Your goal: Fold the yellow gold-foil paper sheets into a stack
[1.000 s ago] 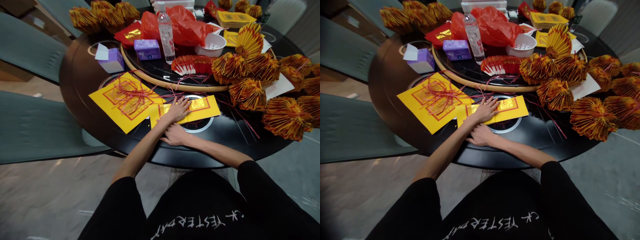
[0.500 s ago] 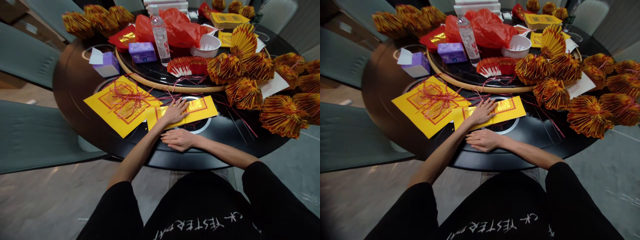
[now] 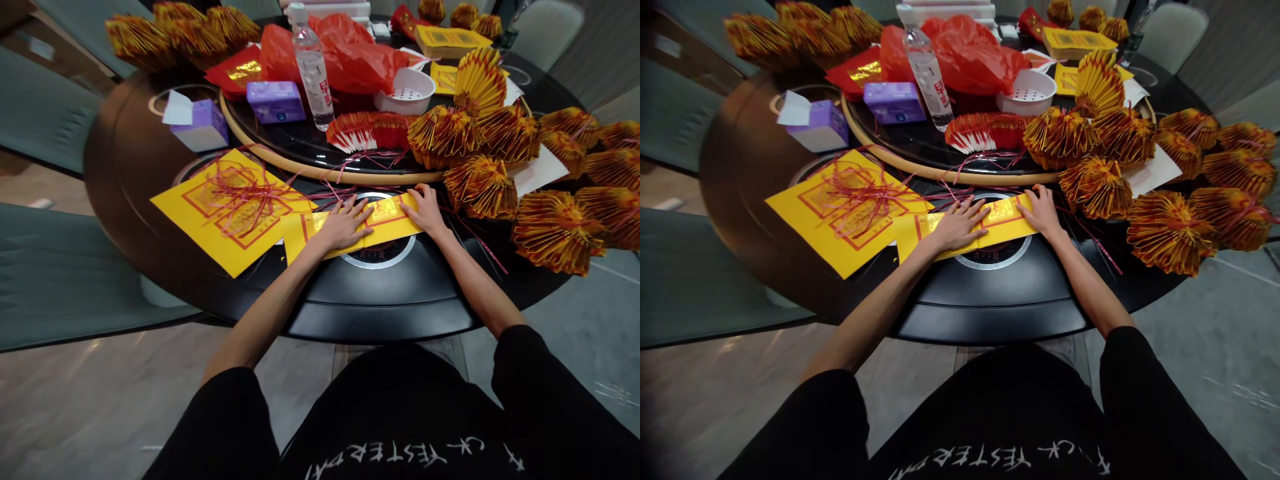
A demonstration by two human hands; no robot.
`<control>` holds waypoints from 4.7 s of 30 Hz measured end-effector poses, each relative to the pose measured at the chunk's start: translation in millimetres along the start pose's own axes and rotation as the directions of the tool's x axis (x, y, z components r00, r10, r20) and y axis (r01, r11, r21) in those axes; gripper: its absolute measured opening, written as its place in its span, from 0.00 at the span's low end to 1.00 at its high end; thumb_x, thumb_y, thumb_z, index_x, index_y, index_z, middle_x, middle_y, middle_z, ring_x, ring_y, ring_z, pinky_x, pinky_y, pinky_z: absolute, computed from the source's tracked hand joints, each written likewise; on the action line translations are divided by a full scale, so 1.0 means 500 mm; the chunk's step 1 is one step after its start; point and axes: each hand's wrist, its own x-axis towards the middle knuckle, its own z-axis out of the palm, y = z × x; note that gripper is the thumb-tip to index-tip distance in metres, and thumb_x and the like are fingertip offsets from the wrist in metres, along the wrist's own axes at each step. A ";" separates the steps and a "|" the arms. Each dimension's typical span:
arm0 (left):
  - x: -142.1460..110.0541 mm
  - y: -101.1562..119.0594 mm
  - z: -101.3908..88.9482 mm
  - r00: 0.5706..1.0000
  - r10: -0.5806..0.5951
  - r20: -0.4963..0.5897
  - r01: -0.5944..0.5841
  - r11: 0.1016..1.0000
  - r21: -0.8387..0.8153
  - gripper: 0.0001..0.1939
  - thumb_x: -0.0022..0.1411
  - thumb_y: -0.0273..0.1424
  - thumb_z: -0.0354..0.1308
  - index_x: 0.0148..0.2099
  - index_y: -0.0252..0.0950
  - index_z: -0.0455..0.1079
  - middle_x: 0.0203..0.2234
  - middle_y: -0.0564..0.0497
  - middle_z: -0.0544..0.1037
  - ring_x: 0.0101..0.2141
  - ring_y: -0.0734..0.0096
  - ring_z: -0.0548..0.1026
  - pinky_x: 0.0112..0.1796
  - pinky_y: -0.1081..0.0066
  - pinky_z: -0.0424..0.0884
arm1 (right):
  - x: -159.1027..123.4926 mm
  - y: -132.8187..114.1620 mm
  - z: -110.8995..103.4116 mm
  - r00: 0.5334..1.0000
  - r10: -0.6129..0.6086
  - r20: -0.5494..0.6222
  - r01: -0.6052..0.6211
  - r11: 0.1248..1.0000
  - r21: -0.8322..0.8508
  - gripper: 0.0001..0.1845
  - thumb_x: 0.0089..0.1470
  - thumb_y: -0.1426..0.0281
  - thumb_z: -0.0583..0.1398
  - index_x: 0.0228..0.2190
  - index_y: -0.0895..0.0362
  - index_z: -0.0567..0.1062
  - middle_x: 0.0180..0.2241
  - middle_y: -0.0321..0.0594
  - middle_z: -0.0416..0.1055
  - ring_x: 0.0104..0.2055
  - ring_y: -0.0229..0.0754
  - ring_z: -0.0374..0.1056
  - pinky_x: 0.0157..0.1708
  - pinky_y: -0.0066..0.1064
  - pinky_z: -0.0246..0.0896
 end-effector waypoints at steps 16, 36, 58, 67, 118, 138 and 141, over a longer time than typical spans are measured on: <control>-0.003 -0.022 0.008 0.997 0.058 -0.052 -0.059 0.998 -0.019 0.34 0.76 0.48 0.44 0.77 0.40 0.54 0.76 0.43 0.53 0.76 0.50 0.46 0.72 0.43 0.40 | -0.025 -0.026 -0.023 0.980 -0.180 0.085 0.173 0.981 0.087 0.22 0.69 0.63 0.52 0.57 0.58 0.75 0.57 0.56 0.74 0.60 0.59 0.69 0.63 0.54 0.63; 0.001 0.051 0.018 0.994 0.091 -0.058 -0.094 0.995 -0.046 0.35 0.78 0.42 0.40 0.77 0.26 0.51 0.76 0.36 0.52 0.76 0.53 0.47 0.73 0.51 0.45 | -0.078 -0.071 -0.041 0.708 -0.550 0.443 0.529 0.828 0.183 0.39 0.57 0.85 0.54 0.68 0.56 0.67 0.70 0.46 0.61 0.76 0.49 0.51 0.73 0.54 0.52; 0.001 0.049 0.029 0.996 0.081 -0.040 -0.083 0.995 -0.063 0.35 0.76 0.46 0.45 0.78 0.35 0.52 0.77 0.40 0.48 0.76 0.47 0.44 0.72 0.46 0.44 | -0.070 -0.070 -0.040 0.666 -0.550 0.503 0.543 0.821 0.179 0.34 0.61 0.84 0.55 0.67 0.56 0.69 0.69 0.47 0.62 0.75 0.52 0.54 0.70 0.57 0.56; -0.001 0.053 0.026 0.997 0.061 -0.046 -0.064 0.996 -0.070 0.36 0.75 0.47 0.47 0.77 0.35 0.55 0.77 0.41 0.50 0.76 0.45 0.43 0.73 0.48 0.44 | -0.069 -0.061 -0.056 0.636 -0.578 0.511 0.589 0.792 0.161 0.32 0.66 0.80 0.53 0.68 0.57 0.66 0.69 0.47 0.62 0.74 0.51 0.54 0.71 0.55 0.54; -0.003 0.034 0.045 0.989 0.081 -0.120 -0.093 0.991 -0.096 0.35 0.75 0.52 0.47 0.76 0.42 0.57 0.77 0.42 0.49 0.76 0.42 0.42 0.71 0.42 0.48 | -0.197 -0.117 -0.149 0.880 -0.081 0.468 0.250 0.917 -0.311 0.30 0.74 0.60 0.47 0.65 0.66 0.71 0.37 0.50 0.79 0.37 0.45 0.71 0.35 0.36 0.55; -0.004 0.040 0.039 0.991 0.060 -0.122 -0.077 0.988 -0.135 0.35 0.75 0.53 0.45 0.76 0.44 0.56 0.77 0.45 0.50 0.76 0.44 0.41 0.71 0.42 0.46 | -0.220 -0.123 -0.134 0.932 0.073 0.356 0.061 0.934 -0.351 0.37 0.72 0.52 0.45 0.70 0.62 0.63 0.45 0.58 0.69 0.44 0.58 0.61 0.44 0.48 0.58; -0.005 0.040 0.039 0.993 0.053 -0.109 -0.067 0.990 -0.125 0.35 0.75 0.52 0.46 0.77 0.43 0.56 0.77 0.45 0.49 0.76 0.43 0.41 0.72 0.43 0.46 | -0.221 -0.121 -0.137 0.938 0.058 0.341 0.078 0.926 -0.370 0.36 0.72 0.52 0.47 0.70 0.60 0.64 0.43 0.56 0.69 0.43 0.56 0.61 0.43 0.46 0.59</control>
